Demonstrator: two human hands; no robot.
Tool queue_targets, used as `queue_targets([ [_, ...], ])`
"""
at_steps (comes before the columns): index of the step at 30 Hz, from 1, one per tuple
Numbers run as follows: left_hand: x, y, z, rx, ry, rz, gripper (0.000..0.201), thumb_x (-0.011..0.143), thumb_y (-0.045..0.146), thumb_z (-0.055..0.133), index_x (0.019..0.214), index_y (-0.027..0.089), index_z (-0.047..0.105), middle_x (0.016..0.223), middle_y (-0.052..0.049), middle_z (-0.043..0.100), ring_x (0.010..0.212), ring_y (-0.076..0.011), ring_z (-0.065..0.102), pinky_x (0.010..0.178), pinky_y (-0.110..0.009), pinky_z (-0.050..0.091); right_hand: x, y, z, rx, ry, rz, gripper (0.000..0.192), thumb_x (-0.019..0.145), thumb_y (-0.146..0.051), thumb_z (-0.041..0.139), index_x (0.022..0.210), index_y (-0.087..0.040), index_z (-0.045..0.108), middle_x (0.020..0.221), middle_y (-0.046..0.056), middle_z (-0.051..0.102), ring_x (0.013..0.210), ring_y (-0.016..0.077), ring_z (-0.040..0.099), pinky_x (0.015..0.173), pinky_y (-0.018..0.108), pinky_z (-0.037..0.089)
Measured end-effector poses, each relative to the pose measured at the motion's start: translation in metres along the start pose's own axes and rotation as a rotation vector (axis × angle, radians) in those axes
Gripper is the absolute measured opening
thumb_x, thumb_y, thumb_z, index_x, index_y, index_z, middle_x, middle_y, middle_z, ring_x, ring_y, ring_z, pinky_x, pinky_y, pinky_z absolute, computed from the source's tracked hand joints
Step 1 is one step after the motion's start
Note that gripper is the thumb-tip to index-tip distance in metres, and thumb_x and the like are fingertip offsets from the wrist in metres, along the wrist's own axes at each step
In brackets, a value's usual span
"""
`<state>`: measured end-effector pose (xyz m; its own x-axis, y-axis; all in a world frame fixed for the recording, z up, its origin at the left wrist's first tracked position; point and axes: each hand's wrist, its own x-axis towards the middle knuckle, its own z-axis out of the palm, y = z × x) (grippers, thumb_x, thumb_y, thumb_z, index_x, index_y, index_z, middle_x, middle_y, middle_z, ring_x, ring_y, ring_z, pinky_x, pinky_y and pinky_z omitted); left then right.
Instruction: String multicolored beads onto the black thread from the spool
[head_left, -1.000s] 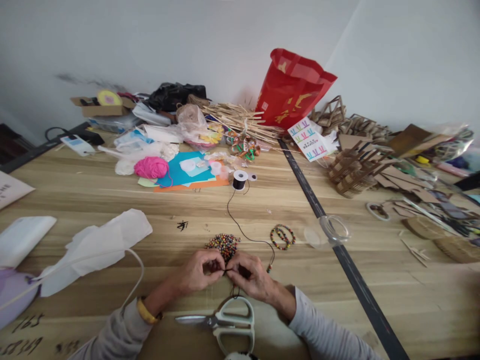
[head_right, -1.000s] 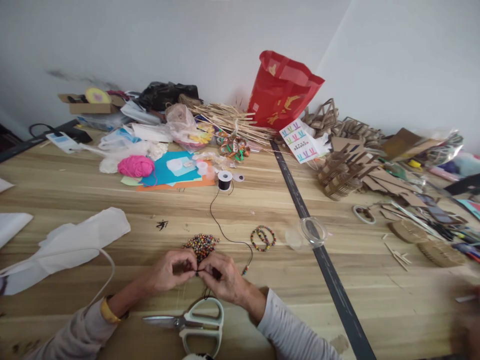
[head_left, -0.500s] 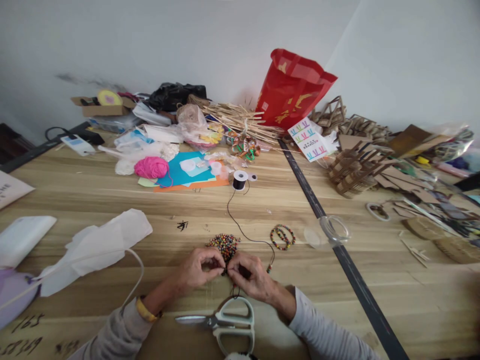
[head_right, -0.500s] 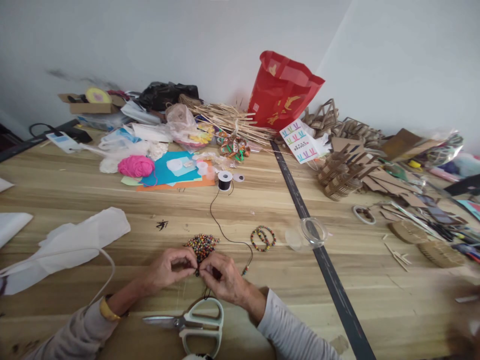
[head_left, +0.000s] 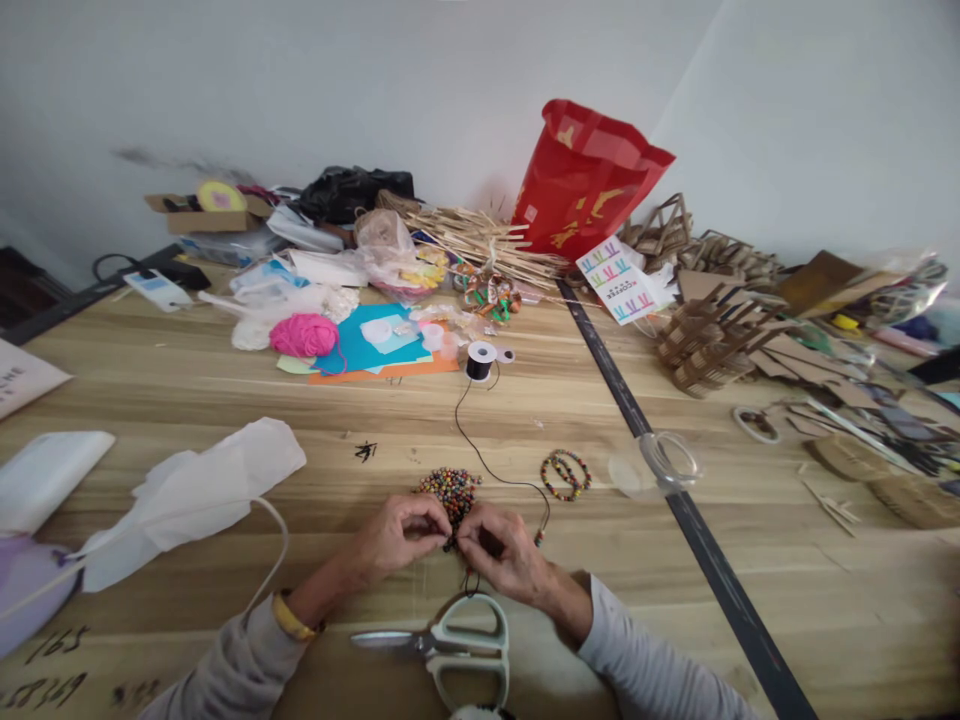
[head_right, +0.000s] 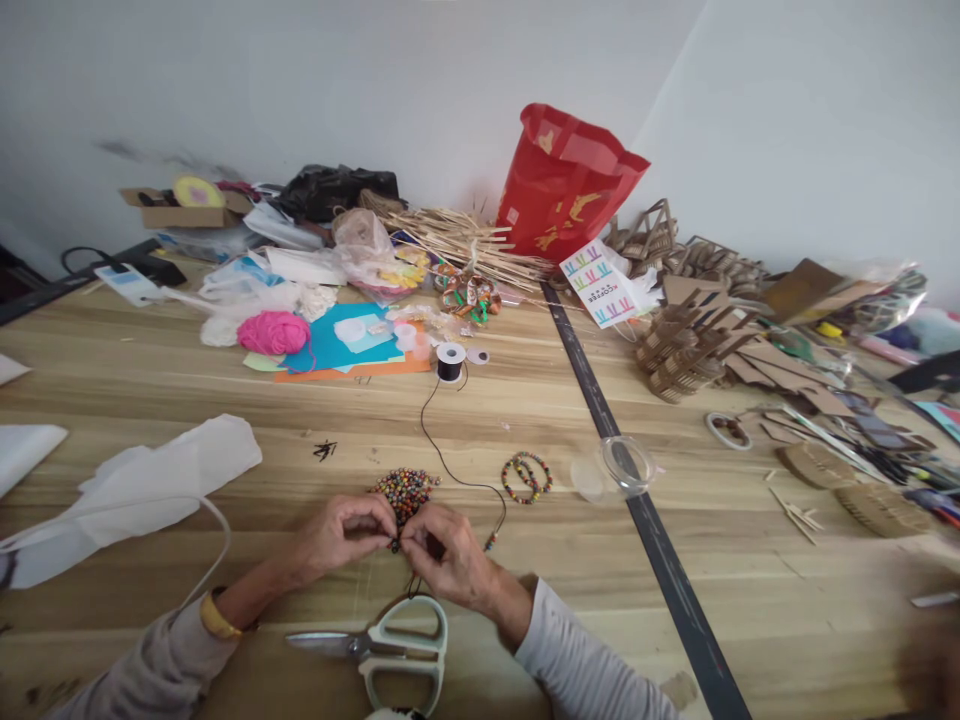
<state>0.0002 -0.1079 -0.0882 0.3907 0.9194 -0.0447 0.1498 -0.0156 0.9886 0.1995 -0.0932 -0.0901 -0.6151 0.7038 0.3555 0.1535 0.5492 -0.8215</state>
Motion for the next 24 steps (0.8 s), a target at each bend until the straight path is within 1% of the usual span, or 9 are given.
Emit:
queue_targets([
  [10,-0.0008,0.0002,0.0018,-0.036,0.005,-0.094,0.01,0.068,0.018,0.063,0.075,0.01,0.063,0.077,-0.006,0.064,0.073,-0.0154,0.061,0.071,-0.026,0.05,-0.002,0.0027,0.001,0.019,0.009,0.014,0.016,0.088,-0.024,0.048,0.077,-0.016,0.057,0.064,0.001,0.052,0.058,0.0102,0.045,0.053,0.02,0.036],
  [24,-0.0004,0.0036,0.0025,-0.042,0.007,-0.115,0.013,0.067,0.022,0.064,0.072,0.011,0.062,0.075,-0.006,0.065,0.072,-0.016,0.061,0.071,-0.026,0.05,-0.0028,0.0038,0.0015,0.024,0.006,0.018,0.011,0.085,-0.019,0.05,0.077,-0.016,0.056,0.063,0.0,0.051,0.058,0.0101,0.045,0.054,0.02,0.035],
])
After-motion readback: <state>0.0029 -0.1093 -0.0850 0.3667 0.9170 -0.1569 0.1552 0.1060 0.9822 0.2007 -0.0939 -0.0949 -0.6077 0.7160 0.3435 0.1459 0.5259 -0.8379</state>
